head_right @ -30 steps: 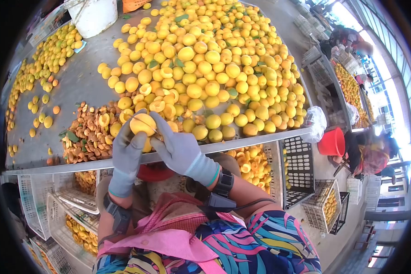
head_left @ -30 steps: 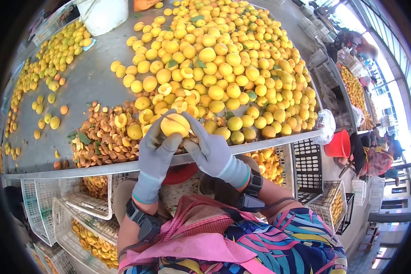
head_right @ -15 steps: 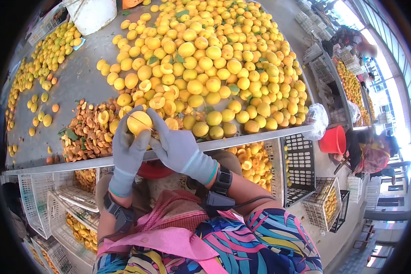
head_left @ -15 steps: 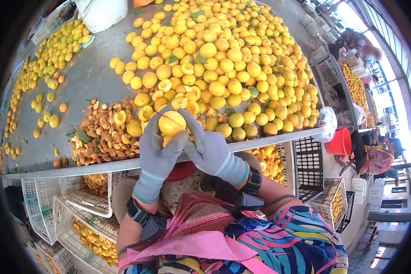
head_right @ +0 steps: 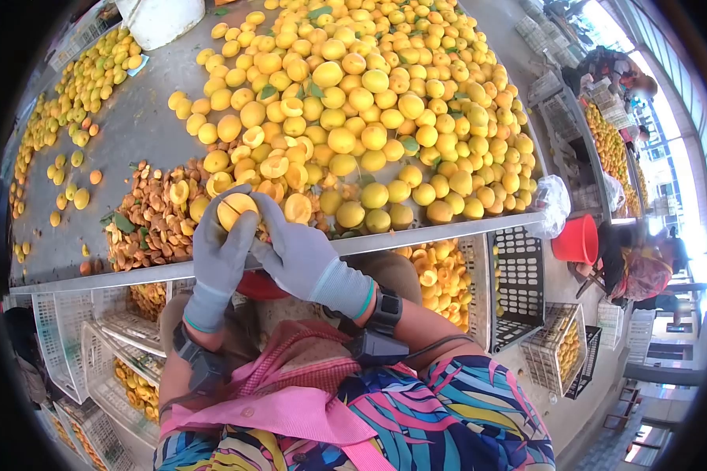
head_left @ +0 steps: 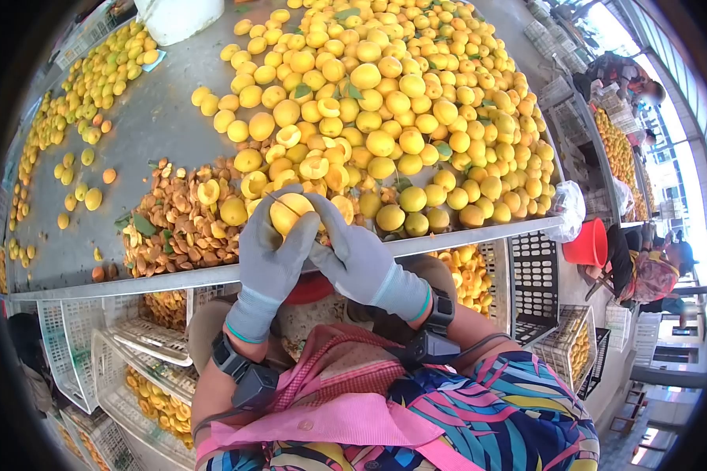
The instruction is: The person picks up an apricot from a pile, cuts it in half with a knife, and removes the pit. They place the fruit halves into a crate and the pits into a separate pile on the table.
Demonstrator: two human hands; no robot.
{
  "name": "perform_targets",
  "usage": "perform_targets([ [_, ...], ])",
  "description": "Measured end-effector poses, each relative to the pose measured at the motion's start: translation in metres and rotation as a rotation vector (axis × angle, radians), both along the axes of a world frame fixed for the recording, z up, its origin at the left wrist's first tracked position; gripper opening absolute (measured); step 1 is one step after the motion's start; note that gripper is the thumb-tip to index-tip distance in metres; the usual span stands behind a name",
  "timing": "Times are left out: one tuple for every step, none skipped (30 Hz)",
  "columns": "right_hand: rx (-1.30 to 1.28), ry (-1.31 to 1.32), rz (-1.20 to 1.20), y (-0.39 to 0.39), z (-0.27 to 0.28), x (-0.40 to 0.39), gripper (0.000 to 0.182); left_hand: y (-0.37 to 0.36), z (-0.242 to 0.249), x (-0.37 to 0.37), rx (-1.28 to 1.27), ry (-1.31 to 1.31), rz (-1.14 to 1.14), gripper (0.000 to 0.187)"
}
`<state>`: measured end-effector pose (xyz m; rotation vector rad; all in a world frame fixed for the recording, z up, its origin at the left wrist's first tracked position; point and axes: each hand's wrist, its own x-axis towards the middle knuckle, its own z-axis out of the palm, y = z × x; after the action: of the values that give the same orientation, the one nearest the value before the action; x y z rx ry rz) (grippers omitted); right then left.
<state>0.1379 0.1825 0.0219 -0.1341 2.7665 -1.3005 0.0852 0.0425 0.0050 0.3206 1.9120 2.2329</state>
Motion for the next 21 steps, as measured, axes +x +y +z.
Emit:
perform_targets([
  [-0.005, -0.008, 0.011, 0.001, 0.000, 0.002, 0.066, -0.002, -0.005, 0.000, -0.031, 0.036, -0.028, 0.039],
  [-0.003, -0.012, 0.008, 0.003, -0.003, 0.003, 0.066, -0.004, -0.008, 0.000, -0.060, 0.073, -0.056, 0.040],
  [-0.040, 0.038, 0.012, 0.004, -0.007, 0.005, 0.062, -0.004, -0.007, 0.002, -0.058, 0.068, -0.059, 0.040],
  [-0.076, 0.089, 0.017, 0.005, -0.008, 0.006, 0.058, -0.005, -0.005, 0.003, -0.072, 0.082, -0.080, 0.041],
  [-0.074, 0.085, 0.013, 0.009, -0.006, 0.008, 0.058, -0.006, -0.005, 0.005, -0.085, 0.095, -0.101, 0.042],
  [-0.186, -0.035, -0.010, 0.014, 0.006, 0.008, 0.053, -0.007, -0.010, 0.008, -0.083, 0.092, -0.105, 0.042],
  [-0.297, -0.151, -0.034, 0.020, 0.013, 0.006, 0.048, -0.006, -0.020, 0.012, -0.093, 0.078, -0.105, 0.042],
  [-0.354, -0.121, -0.039, 0.027, 0.011, 0.003, 0.042, -0.005, -0.025, 0.014, -0.104, 0.065, -0.108, 0.042],
  [-0.353, -0.119, -0.049, 0.030, 0.011, 0.002, 0.042, -0.003, -0.021, 0.013, -0.102, 0.065, -0.118, 0.042],
  [-0.455, -0.228, -0.091, 0.032, 0.012, 0.000, 0.041, 0.000, -0.013, 0.009, -0.067, -0.019, -0.163, 0.042],
  [-0.555, -0.333, -0.129, 0.034, 0.012, -0.001, 0.040, 0.003, -0.007, 0.006, -0.033, -0.099, -0.205, 0.041],
  [-0.716, -0.330, -0.144, 0.033, 0.005, -0.003, 0.040, 0.004, -0.011, 0.000, -0.084, 0.163, -0.238, 0.043],
  [-0.714, -0.321, -0.143, 0.036, 0.003, -0.004, 0.040, 0.004, -0.012, -0.002, -0.083, 0.172, -0.239, 0.043],
  [-0.799, -0.326, -0.148, 0.039, 0.001, -0.005, 0.039, 0.004, -0.012, -0.004, 0.054, -0.087, -0.227, 0.042],
  [-0.885, -0.334, -0.154, 0.040, 0.001, -0.006, 0.039, 0.004, -0.011, -0.005, 0.190, -0.350, -0.212, 0.042],
  [-0.866, -0.324, -0.169, 0.042, 0.006, -0.005, 0.040, 0.002, -0.012, -0.007, 0.196, -0.309, -0.253, 0.049],
  [-0.868, -0.324, -0.171, 0.044, 0.005, -0.004, 0.040, 0.005, -0.015, -0.009, 0.195, -0.311, -0.255, 0.049],
  [-0.831, -0.328, -0.185, 0.047, 0.004, -0.004, 0.041, 0.009, -0.019, -0.010, 0.153, -0.154, -0.214, 0.056],
  [-0.794, -0.332, -0.198, 0.048, 0.002, -0.002, 0.043, 0.013, -0.021, -0.010, 0.111, 0.002, -0.171, 0.064],
  [-0.794, -0.333, -0.198, 0.049, 0.002, -0.001, 0.043, 0.014, -0.021, -0.009, 0.110, 0.002, -0.171, 0.064],
  [-0.793, -0.342, -0.208, 0.050, 0.002, -0.001, 0.044, 0.017, -0.011, -0.007, 0.114, 0.081, -0.186, 0.067],
])
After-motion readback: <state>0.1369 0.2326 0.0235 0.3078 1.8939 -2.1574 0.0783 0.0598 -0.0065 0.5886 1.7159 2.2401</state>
